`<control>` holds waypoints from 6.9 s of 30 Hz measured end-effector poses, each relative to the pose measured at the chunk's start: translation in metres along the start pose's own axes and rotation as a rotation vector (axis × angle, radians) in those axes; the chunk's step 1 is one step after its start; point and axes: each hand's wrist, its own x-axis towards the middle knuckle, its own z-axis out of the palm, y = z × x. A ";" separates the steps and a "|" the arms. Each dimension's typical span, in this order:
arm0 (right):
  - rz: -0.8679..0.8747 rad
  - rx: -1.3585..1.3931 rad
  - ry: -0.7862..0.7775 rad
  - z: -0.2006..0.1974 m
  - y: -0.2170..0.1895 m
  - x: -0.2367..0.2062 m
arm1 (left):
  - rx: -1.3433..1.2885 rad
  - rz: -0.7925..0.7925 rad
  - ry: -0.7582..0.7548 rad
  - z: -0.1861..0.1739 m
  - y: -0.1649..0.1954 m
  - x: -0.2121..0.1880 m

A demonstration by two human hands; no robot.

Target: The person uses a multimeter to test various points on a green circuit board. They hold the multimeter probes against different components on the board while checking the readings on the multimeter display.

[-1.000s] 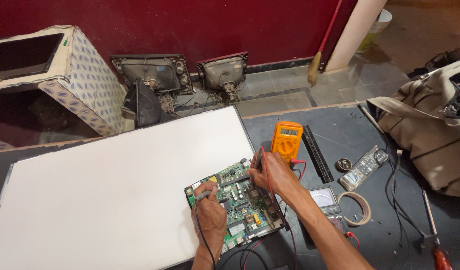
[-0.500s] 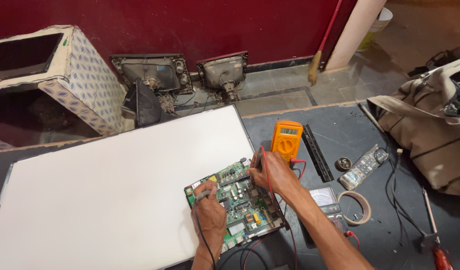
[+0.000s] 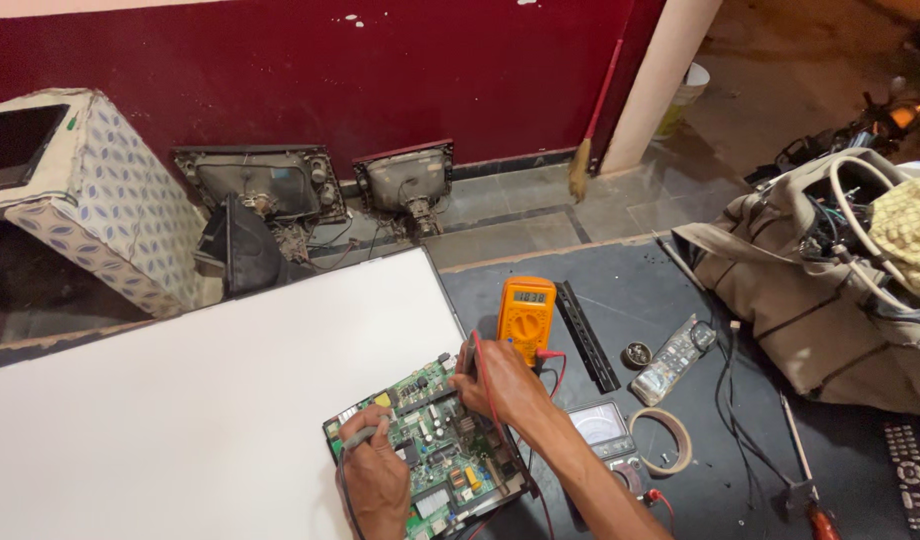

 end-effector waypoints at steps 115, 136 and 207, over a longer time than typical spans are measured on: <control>0.484 0.597 0.697 0.098 0.070 -0.221 | -0.008 0.043 -0.065 -0.005 0.019 0.010; 0.156 0.398 0.573 0.057 0.051 -0.176 | -0.162 0.148 -0.025 -0.004 0.005 0.012; 0.145 0.381 0.582 0.037 0.045 -0.145 | -0.076 -0.011 -0.045 -0.014 0.018 0.007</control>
